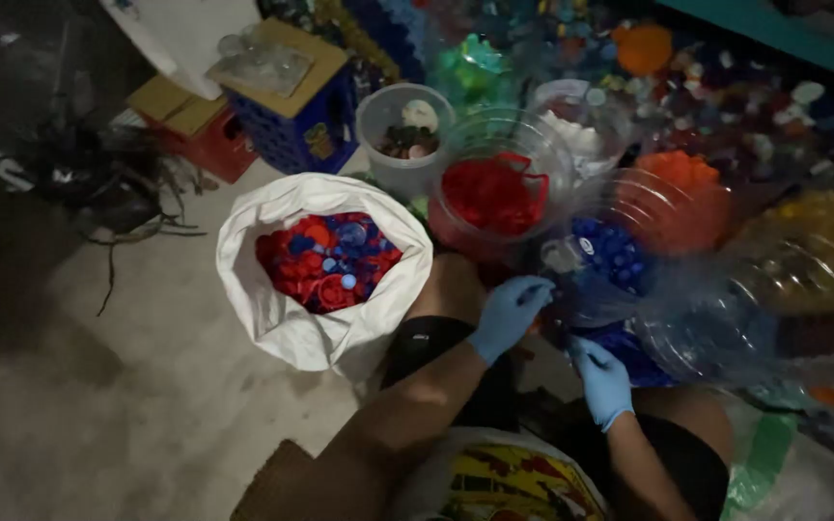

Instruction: The person sits on the floor and sorts plastic bottle caps from a white sack into clear plastic containers by color. They pick up caps, separate them, and place them into specific bins for red, blue, and other colors.

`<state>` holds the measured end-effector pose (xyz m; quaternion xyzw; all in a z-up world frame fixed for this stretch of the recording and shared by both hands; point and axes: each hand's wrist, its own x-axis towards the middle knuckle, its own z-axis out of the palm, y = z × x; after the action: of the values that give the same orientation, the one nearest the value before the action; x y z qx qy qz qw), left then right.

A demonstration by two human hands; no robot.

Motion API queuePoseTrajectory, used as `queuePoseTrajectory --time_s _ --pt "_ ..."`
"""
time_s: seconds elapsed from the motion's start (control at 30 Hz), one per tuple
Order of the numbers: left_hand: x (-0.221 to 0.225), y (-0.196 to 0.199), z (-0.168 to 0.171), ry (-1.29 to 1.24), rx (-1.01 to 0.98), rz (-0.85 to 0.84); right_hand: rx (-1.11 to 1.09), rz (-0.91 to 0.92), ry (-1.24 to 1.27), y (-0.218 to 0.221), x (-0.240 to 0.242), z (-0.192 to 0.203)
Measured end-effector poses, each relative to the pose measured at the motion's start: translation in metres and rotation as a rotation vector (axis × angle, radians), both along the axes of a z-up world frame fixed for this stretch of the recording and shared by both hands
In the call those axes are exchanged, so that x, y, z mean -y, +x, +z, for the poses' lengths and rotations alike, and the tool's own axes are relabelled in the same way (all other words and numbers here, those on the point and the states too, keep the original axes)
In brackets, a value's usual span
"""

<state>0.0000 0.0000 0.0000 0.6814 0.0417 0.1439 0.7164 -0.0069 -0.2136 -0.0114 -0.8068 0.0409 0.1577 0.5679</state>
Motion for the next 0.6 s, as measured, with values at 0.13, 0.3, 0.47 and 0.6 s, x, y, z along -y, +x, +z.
queuePoseTrajectory --time_s 0.13,0.3,0.47,0.6 --pt "-0.079 -0.033 0.040 0.471 0.345 0.313 -0.065 0.036 -0.013 -0.005 -0.008 0.007" --pt "-0.227 -0.067 0.009 0.756 -0.184 0.420 -0.024 0.127 -0.039 -0.007 -0.011 0.017" --pt "-0.324 -0.083 -0.125 1.067 -0.803 0.152 -0.087 0.063 0.008 -0.005 -0.021 0.021" --pt "-0.309 -0.077 -0.094 1.002 -1.131 0.026 -0.093 0.106 -0.066 -0.005 -0.027 0.026"
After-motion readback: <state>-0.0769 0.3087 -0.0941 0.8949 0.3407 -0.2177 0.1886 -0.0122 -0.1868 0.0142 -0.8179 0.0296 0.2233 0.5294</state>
